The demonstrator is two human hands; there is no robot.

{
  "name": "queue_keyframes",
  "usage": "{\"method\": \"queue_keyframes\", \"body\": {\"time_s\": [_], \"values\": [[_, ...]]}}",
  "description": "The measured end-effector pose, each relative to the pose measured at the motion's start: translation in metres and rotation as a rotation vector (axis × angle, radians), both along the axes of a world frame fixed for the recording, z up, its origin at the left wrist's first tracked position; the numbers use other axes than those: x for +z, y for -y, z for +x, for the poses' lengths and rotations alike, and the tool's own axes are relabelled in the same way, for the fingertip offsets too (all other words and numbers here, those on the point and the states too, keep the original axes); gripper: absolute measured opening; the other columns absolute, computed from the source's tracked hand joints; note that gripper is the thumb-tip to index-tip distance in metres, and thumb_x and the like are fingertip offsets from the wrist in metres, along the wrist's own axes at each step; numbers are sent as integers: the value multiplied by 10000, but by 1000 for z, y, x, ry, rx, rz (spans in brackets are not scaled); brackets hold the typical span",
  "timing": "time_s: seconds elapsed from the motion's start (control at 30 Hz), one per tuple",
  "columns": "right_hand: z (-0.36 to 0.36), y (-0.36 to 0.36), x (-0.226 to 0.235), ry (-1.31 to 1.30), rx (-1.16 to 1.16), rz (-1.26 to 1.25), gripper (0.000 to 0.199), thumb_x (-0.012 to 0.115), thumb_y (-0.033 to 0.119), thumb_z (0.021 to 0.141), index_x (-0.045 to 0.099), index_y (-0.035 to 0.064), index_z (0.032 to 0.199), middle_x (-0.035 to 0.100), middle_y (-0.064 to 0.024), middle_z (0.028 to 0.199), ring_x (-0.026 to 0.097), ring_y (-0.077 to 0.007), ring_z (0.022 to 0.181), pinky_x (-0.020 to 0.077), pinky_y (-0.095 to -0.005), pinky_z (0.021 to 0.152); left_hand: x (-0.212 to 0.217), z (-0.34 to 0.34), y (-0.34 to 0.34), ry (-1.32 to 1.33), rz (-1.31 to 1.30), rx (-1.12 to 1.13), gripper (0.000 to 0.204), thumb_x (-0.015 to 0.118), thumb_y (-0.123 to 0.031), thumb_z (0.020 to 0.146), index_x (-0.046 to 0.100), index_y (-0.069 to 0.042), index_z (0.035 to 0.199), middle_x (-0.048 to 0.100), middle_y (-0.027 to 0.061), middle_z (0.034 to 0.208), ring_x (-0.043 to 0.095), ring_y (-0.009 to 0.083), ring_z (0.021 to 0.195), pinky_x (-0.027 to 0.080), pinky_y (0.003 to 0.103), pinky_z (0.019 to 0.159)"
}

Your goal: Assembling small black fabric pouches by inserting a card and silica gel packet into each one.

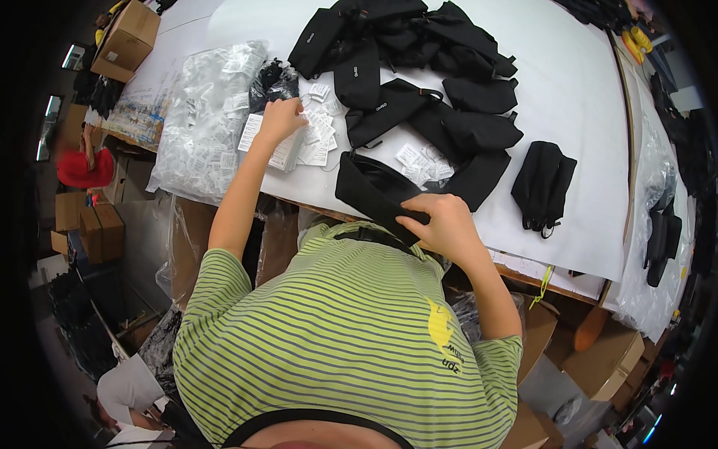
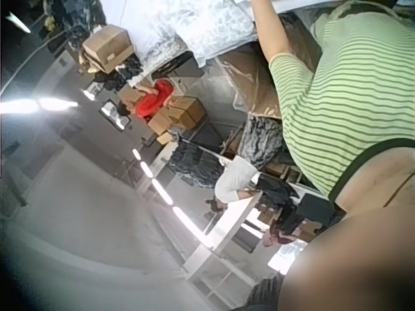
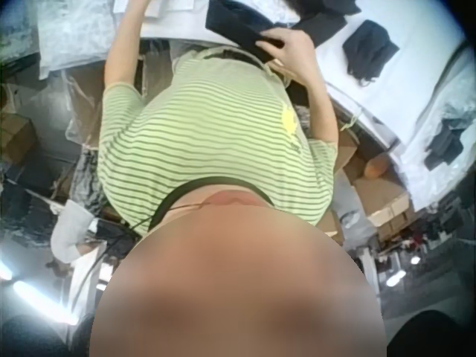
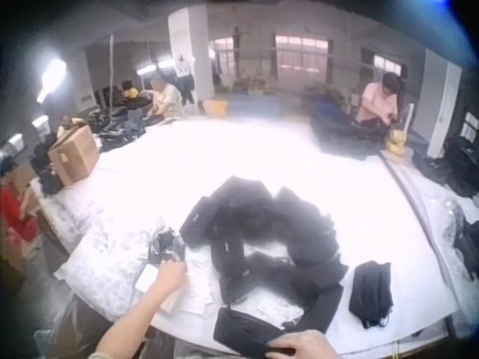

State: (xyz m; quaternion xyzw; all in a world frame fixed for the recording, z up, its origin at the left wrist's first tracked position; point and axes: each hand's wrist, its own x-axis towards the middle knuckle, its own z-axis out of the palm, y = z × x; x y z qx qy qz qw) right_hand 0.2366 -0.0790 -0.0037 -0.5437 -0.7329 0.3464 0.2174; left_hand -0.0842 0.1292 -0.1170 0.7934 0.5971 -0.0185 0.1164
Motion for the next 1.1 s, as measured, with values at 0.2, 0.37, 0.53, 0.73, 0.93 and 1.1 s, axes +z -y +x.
{"method": "queue_keyframes", "body": {"time_s": [0.2,0.37,0.53,0.73,0.93,1.1], "values": [[-1,-3,2,60,23,81,193,735,137,722,697,2,855,697,-97,898,665,-240,716,516,-285,620,-8,-8,3,50,193,10,210,735,-233,702,666,-70,814,658,80,859,575,264,914,391,410,830],[-3,-6,0,162,-8,262,159,717,180,717,704,57,816,683,-60,943,649,-248,674,515,-318,616,70,54,33,972,128,-43,175,729,-180,750,688,-31,832,671,64,830,619,183,795,469,296,741],[-7,-16,9,231,-5,353,142,726,146,715,704,61,826,683,-49,990,644,-226,643,506,-294,577,108,100,94,740,279,-467,132,726,-228,759,703,-106,806,607,17,1071,472,221,1084,323,372,954],[-15,-18,10,96,-162,376,165,757,130,701,702,47,832,627,-33,827,589,-184,568,450,-269,515,71,94,111,1490,151,205,663,750,-216,768,407,-76,1318,426,117,1331,426,234,1186,343,385,1015],[-31,-15,3,-29,-319,479,175,775,178,710,708,68,829,489,-21,642,452,-142,458,351,-251,428,50,130,163,2125,-785,598,564,717,-168,815,428,5,1267,545,93,1211,527,196,1123,415,332,972],[-38,-1,-31,-906,-763,153,218,615,195,892,555,23,771,421,56,592,351,-50,494,280,-226,448,85,131,150,2068,-751,691,407,719,-129,800,544,15,1138,615,85,1084,595,170,995,472,313,889]]}}
